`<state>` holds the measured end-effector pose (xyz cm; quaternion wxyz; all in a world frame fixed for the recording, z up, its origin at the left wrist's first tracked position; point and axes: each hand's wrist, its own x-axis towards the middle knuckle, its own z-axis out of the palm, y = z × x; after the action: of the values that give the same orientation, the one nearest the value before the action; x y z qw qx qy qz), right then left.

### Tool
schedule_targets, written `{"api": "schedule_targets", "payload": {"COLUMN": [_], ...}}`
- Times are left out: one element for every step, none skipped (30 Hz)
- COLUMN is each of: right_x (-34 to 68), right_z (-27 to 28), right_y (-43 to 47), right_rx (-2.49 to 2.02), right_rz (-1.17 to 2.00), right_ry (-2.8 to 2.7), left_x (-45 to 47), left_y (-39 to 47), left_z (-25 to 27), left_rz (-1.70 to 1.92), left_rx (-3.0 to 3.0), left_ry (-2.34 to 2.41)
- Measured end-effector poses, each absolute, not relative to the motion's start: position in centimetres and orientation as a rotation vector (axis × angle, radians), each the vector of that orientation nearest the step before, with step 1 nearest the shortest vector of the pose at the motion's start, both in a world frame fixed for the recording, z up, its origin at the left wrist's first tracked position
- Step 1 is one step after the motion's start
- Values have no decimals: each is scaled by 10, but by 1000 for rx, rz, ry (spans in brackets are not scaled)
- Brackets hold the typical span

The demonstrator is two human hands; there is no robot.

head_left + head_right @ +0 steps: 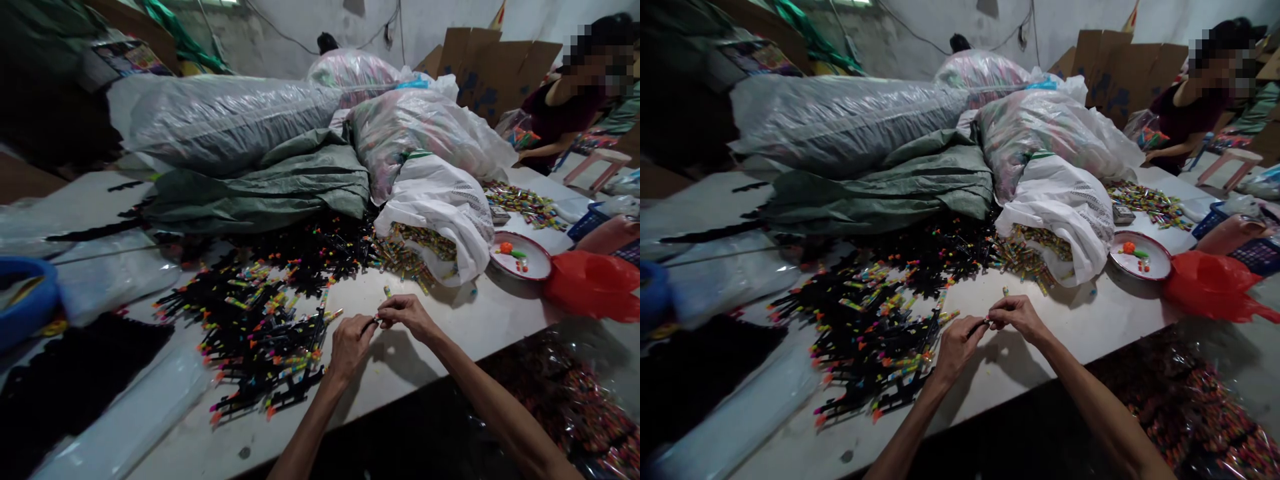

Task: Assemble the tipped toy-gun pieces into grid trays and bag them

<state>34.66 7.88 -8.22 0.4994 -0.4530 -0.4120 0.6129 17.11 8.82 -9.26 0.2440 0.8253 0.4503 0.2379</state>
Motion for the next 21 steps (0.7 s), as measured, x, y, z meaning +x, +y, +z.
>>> {"api": "schedule_targets", "payload": {"right_x": [346,346,345,344,344,344,345,347,350,355,360,366,371,375,378,379,378,375,370,366,361], "right_z": [-81,-80,-79,-78,-77,-76,-77,-78,-80,-83,-88,-92,-97,-102,-106,-109,-112,-114,-116,-118,-119], "right_y": [78,77,76,75,74,74,74,76,79,84,90,97,105,113,119,125,129,132,133,134,133], "right_rx": [-1098,-1107,-1120,-1133,-1142,-1143,-1137,-1129,-1134,-1171,-1257,-1393,-1559,-1726,-1867,-1972,-2040,-2074,-2090,-2097,-2104], "right_rz": [1481,1478,1476,1476,1482,1499,1526,1559,1577,1556,1471,1316,1104,875,668,516,426,387,372,364,356], "right_ry": [-1013,-1039,-1072,-1110,-1148,-1187,-1228,-1271,-1319,-1380,-1451,-1527,-1599,-1668,-1739,-1813,-1889,-1961,-2016,-2051,-2065], "left_x": [170,169,168,167,166,163,160,156,150,144,136,127,118,110,104,99,95,94,94,94,95], "left_y": [87,86,85,83,82,81,81,83,87,94,104,116,130,146,163,179,195,208,218,226,232], "left_z": [-92,-92,-90,-87,-84,-79,-74,-69,-64,-60,-56,-53,-52,-53,-55,-58,-63,-68,-73,-78,-83], "left_rz": [657,668,678,683,681,666,638,600,546,486,431,377,324,281,223,168,130,93,76,68,63], "left_rx": [2250,2243,2232,2217,2200,2183,2170,2168,2190,2235,2299,2373,2449,2509,2557,2594,2632,2662,2686,2703,2710], "left_ry": [1224,1214,1203,1188,1169,1149,1133,1121,1111,1115,1147,1216,1315,1447,1573,1655,1676,1659,1622,1582,1553]}}
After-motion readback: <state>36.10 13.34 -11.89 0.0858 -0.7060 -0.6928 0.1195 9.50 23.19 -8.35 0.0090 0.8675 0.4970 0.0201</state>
